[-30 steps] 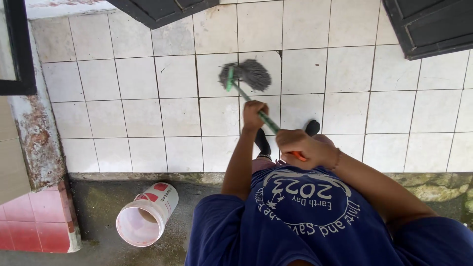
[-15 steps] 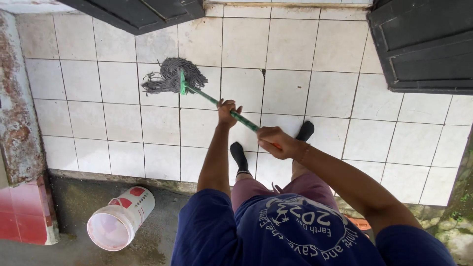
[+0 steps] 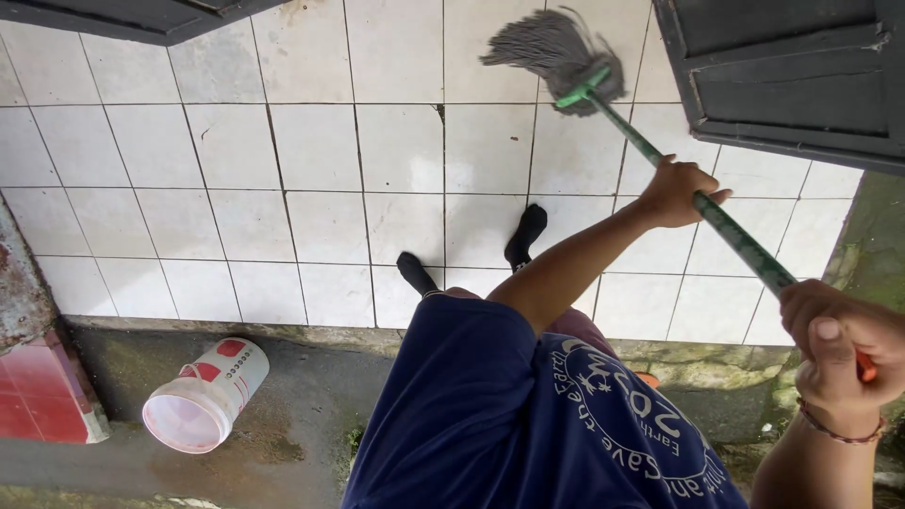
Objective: Mop the tiled floor and threshold of an entryway using a mop and a bucket of water.
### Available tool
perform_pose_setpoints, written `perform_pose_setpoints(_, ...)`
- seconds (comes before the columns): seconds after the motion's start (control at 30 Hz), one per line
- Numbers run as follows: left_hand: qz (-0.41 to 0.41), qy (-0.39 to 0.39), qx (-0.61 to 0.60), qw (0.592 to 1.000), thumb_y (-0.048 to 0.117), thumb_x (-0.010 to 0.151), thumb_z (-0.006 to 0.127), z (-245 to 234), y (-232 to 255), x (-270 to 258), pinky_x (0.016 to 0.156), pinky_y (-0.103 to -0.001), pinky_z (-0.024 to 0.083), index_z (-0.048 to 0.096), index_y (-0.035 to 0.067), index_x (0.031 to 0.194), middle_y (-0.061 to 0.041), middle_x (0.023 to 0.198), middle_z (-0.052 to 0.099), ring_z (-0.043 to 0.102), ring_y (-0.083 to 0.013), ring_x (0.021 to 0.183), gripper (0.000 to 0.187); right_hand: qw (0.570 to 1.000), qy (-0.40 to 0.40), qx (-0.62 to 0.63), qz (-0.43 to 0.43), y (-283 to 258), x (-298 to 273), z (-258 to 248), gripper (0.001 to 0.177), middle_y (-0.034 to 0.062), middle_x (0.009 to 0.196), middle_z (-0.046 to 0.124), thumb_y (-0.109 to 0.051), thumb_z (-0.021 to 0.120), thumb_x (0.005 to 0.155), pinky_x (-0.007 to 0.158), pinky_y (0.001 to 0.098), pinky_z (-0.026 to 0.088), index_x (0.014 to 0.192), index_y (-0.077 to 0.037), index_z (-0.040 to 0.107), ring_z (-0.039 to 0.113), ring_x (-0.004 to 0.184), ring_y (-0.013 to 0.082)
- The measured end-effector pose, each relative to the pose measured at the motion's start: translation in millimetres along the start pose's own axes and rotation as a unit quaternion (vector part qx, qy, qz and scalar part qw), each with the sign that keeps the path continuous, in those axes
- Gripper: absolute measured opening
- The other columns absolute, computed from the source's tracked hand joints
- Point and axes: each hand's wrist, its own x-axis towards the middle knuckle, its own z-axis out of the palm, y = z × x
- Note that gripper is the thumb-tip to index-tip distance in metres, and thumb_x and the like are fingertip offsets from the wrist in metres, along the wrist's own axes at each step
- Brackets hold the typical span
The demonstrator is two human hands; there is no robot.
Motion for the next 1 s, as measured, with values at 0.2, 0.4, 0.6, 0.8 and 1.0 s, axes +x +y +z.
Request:
perform_pose_setpoints(0.2,-0.012,-0.059,-0.054,0.997,0.028,0.078,0.070,6.2,18.5,53.7,0.067,-0.041,0.055,0.067,0.015,0.060,-0.001,0.061,0.069,0.071,-0.0221,0.066,0.022,0.999,-0.017,0.030,0.021,23.5,13.8,-33.0,0.038,-0.0001,0.056,0.036,-0.017,0.045,0.106,0.052,0.0304,0.032,0.070,-0.010,0.037,0.033,0.049,0.0132)
perform_pose_setpoints(0.4,-0.007,0.028,-0.016,0.999,0.018,0.061,0.075,-76.4,-12.3,3.9,0.068,-0.041,0.056,0.076,0.020,0.067,0.000,0.068,0.075,0.073,-0.0242,0.073,0.006,0.976,-0.181,0.111,-0.047,42.7,42.6,-16.5,0.038,-0.0032,0.053,0.037,-0.023,0.047,0.100,0.056,0.0348,0.038,0.064,-0.014,0.039,0.037,0.048,0.0123)
perform_pose_setpoints(0.6,0.032,0.218,0.063,0.973,0.014,0.064,0.075,-218.7,-118.1,-92.6,0.070,-0.040,0.056,0.070,0.018,0.066,-0.002,0.066,0.070,0.070,-0.0235,0.067,0.007,0.964,-0.137,0.203,-0.106,44.6,114.1,134.3,0.050,0.0002,0.046,0.043,-0.022,0.053,0.100,0.048,0.0330,0.040,0.053,-0.011,0.039,0.044,0.042,0.0119)
perform_pose_setpoints(0.8,-0.054,0.261,0.237,0.934,0.003,0.072,0.074,-388.0,-295.7,-213.2,0.065,-0.046,0.045,0.040,0.008,0.055,-0.012,0.053,0.047,0.051,-0.0343,0.056,0.038,0.944,-0.192,0.241,-0.122,103.1,171.6,342.0,0.025,0.0129,0.069,0.049,0.006,0.051,0.092,0.066,0.0352,0.045,0.070,0.002,0.041,0.050,0.067,0.0255)
perform_pose_setpoints(1.0,-0.049,0.192,0.307,0.931,0.015,0.075,0.078,-405.8,-304.5,-207.9,0.074,-0.046,0.048,0.045,0.013,0.053,-0.008,0.057,0.055,0.056,-0.0320,0.062,0.040,0.952,-0.153,0.256,-0.073,118.8,169.6,345.9,0.030,0.0112,0.066,0.047,0.004,0.048,0.096,0.065,0.0351,0.043,0.068,-0.001,0.038,0.046,0.063,0.0218)
